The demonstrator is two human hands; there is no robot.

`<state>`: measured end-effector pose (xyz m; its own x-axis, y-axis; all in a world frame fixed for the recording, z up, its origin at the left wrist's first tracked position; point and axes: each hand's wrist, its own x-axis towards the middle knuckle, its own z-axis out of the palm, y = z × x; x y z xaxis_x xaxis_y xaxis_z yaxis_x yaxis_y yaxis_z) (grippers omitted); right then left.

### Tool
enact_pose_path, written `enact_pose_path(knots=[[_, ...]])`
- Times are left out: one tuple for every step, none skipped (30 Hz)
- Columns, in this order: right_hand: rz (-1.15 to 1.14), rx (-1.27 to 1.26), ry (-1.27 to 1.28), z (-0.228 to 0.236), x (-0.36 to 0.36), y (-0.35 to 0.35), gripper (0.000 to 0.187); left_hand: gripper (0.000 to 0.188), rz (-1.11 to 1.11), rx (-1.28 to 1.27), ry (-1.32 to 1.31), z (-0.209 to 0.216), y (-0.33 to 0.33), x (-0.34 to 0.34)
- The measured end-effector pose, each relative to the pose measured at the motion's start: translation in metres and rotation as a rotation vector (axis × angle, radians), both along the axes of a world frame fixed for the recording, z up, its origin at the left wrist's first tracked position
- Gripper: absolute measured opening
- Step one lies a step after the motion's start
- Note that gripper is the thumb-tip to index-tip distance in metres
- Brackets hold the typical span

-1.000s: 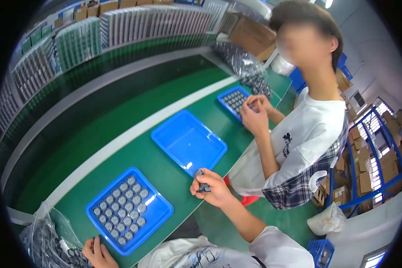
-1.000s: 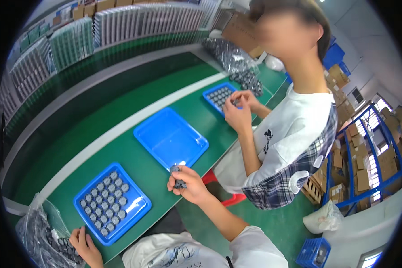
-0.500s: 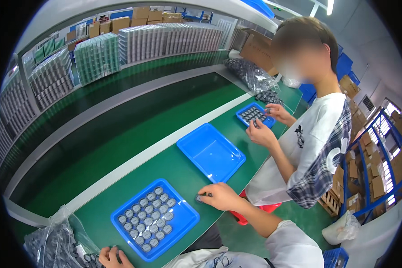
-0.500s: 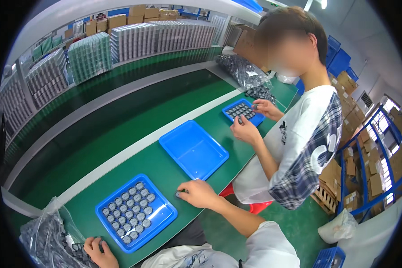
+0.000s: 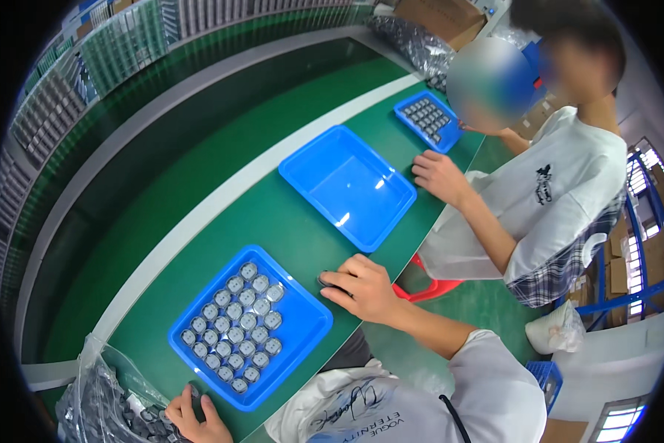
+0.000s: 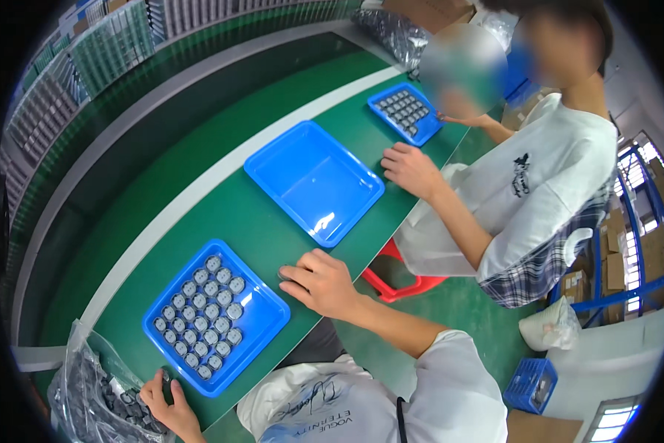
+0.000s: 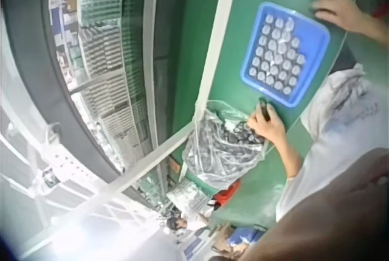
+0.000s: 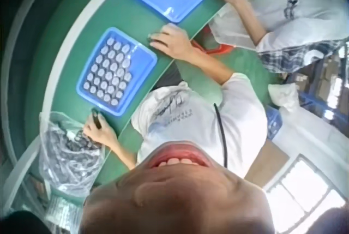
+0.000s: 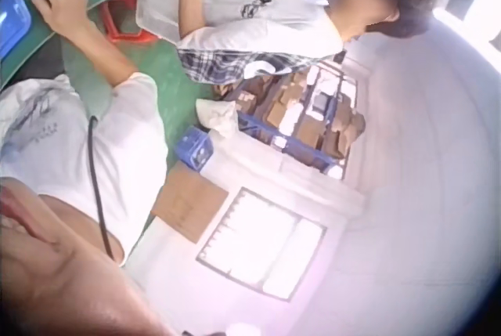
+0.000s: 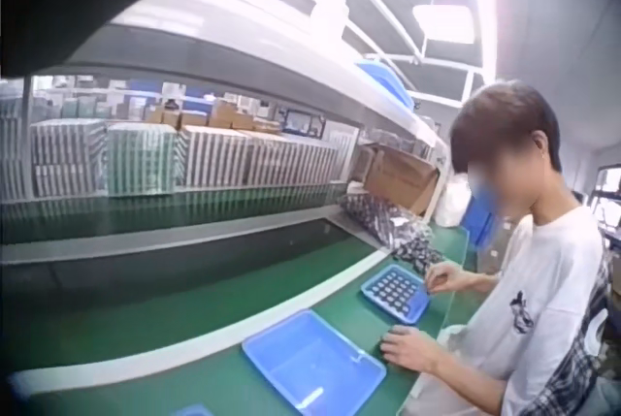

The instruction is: Assembling electronic parts by placing them into organized plastic trays.

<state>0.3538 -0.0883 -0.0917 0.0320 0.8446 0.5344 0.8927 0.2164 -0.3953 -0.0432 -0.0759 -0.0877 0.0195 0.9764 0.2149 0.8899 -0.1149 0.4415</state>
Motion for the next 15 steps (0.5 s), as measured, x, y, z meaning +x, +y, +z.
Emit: enact_pose_path(knots=[[0.002,-0.018,0.024,-0.001,-0.001,-0.001,0.023,0.026,-0.052,0.007,-0.057,-0.008,-0.002,-0.011],[0.010,-0.014,0.020,0.001,-0.002,-0.003,0.021,0.030,-0.101,0.011,-0.114,-0.015,-0.008,-0.021],[0.007,-0.006,0.008,0.003,0.000,-0.004,0.020,0.031,-0.102,0.048,-0.128,-0.017,-0.006,-0.018],[0.001,-0.023,0.029,0.004,0.000,-0.006,0.020,0.031,-0.107,0.029,-0.109,-0.018,-0.005,-0.017],[-0.009,-0.038,0.047,0.005,-0.001,-0.008,0.019,0.031,-0.109,0.061,-0.121,-0.017,-0.006,-0.018],[-0.006,-0.053,0.063,0.003,-0.002,-0.007,0.017,0.030,-0.097,0.094,-0.135,-0.016,-0.008,-0.017],[0.012,-0.090,0.154,0.000,-0.003,-0.006,0.015,0.027,-0.064,0.104,-0.149,-0.012,-0.012,-0.013],[0.024,-0.108,0.177,0.000,-0.001,-0.004,0.015,0.027,-0.052,0.086,-0.125,-0.009,-0.011,-0.010],[0.052,-0.123,0.126,0.000,0.002,-0.001,0.014,0.024,-0.019,0.082,-0.144,-0.009,-0.012,-0.008],[0.084,-0.140,0.080,0.001,0.006,0.002,0.014,0.021,0.017,0.076,-0.159,-0.010,-0.011,-0.006],[0.102,-0.183,0.061,0.007,0.008,0.006,0.013,0.022,-0.029,0.135,-0.095,-0.014,-0.008,-0.010],[0.094,-0.211,0.041,0.013,0.010,0.007,0.014,0.022,-0.018,0.131,-0.087,-0.011,-0.005,-0.004],[0.104,-0.236,0.031,0.018,0.009,0.008,0.015,0.024,-0.006,0.137,-0.104,-0.006,-0.003,0.002],[0.091,-0.225,0.093,0.021,0.008,0.007,0.019,0.028,0.003,0.129,-0.148,-0.006,-0.003,0.003],[0.080,-0.210,0.104,0.022,0.015,0.002,0.022,0.032,-0.036,0.151,-0.227,-0.008,0.002,0.008]])
